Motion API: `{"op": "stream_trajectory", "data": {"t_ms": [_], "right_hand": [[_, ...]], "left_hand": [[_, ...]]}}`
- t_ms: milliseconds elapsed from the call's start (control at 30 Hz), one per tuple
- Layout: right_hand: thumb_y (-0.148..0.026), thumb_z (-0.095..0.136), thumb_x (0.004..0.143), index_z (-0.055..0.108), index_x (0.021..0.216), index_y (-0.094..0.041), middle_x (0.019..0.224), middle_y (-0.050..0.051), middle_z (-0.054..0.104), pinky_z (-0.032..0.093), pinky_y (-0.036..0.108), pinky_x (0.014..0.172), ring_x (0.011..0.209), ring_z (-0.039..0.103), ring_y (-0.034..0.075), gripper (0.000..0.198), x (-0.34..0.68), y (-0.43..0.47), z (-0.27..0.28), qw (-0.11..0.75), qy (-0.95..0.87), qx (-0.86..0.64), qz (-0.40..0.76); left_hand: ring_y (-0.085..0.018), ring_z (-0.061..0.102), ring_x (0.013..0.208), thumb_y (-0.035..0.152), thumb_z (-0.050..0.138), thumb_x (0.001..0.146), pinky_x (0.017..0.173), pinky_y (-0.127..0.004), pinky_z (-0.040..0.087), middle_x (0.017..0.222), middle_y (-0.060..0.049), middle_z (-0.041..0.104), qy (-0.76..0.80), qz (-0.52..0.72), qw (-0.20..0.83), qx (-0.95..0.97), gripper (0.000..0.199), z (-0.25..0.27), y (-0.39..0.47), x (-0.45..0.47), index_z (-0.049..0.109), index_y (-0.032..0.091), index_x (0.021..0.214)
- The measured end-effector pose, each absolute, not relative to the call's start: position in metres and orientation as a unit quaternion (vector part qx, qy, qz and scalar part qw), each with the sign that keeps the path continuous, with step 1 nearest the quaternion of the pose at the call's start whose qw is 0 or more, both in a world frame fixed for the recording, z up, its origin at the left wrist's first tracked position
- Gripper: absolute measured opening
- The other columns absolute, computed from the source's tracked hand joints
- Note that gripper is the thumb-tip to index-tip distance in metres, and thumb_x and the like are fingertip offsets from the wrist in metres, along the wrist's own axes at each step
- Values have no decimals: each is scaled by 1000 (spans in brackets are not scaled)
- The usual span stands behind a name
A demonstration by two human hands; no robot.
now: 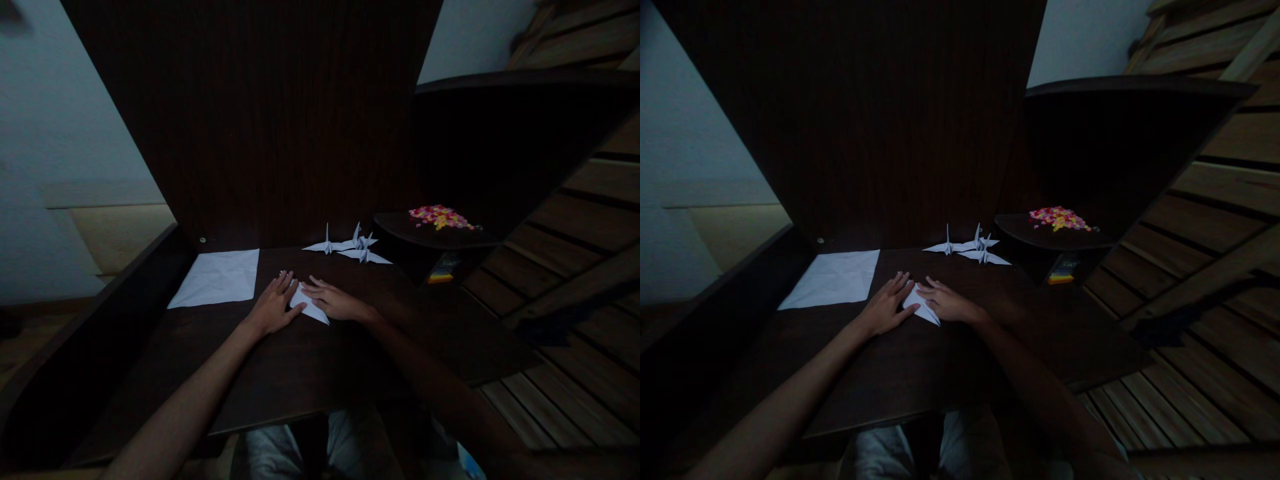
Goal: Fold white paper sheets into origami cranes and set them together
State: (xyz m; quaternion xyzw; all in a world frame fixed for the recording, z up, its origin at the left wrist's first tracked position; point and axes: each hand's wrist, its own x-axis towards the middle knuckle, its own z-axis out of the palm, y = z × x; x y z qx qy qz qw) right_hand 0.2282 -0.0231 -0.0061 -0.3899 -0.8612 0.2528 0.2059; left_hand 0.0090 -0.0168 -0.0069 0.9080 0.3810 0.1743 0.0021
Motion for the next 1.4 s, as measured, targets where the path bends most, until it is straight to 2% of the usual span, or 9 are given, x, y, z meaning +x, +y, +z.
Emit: {"op": "stream_trajectory", "data": {"t_ms": [300,467,600,700,1167,1400], "right_hand": [[-24,48,90,41,137,-23,147,3,32,15,47,115,141,13,25,48,231,-23,-8,202,-860,-394,255],[-26,47,91,39,139,-23,148,3,31,14,47,115,141,11,25,49,231,-23,-8,194,-862,-393,255],[-30,47,91,42,137,-24,146,2,33,15,47,115,141,14,25,47,231,-23,-7,199,-858,-396,260],[-30,47,90,44,135,-25,145,2,36,16,48,115,140,17,25,45,231,-23,-7,206,-852,-403,264],[-28,48,89,43,136,-24,145,3,36,18,48,114,140,19,26,47,229,-25,-2,194,-852,-413,258],[-26,47,89,43,136,-22,145,4,36,19,47,114,140,20,26,47,228,-26,2,181,-856,-417,245]], "left_hand": [[-29,29,136,55,38,88,108,-48,30,144,-21,36,394,164,-7,904,65,-7,-17,9,40,10,134],[-31,33,134,56,46,84,105,-45,36,140,-23,41,411,186,-12,893,68,-1,-21,12,42,7,131],[-32,50,121,53,54,81,101,-45,42,127,-19,55,414,206,-20,886,53,2,-22,13,54,13,116],[-31,51,119,51,52,83,101,-46,41,121,-17,60,400,203,-14,894,46,1,-21,12,58,15,110],[-36,43,125,60,45,82,99,-47,39,128,-18,55,426,159,-1,890,67,3,-18,6,47,10,127],[-38,37,129,63,40,83,99,-51,37,138,-18,46,451,130,8,883,70,3,-19,8,44,11,130]]}}
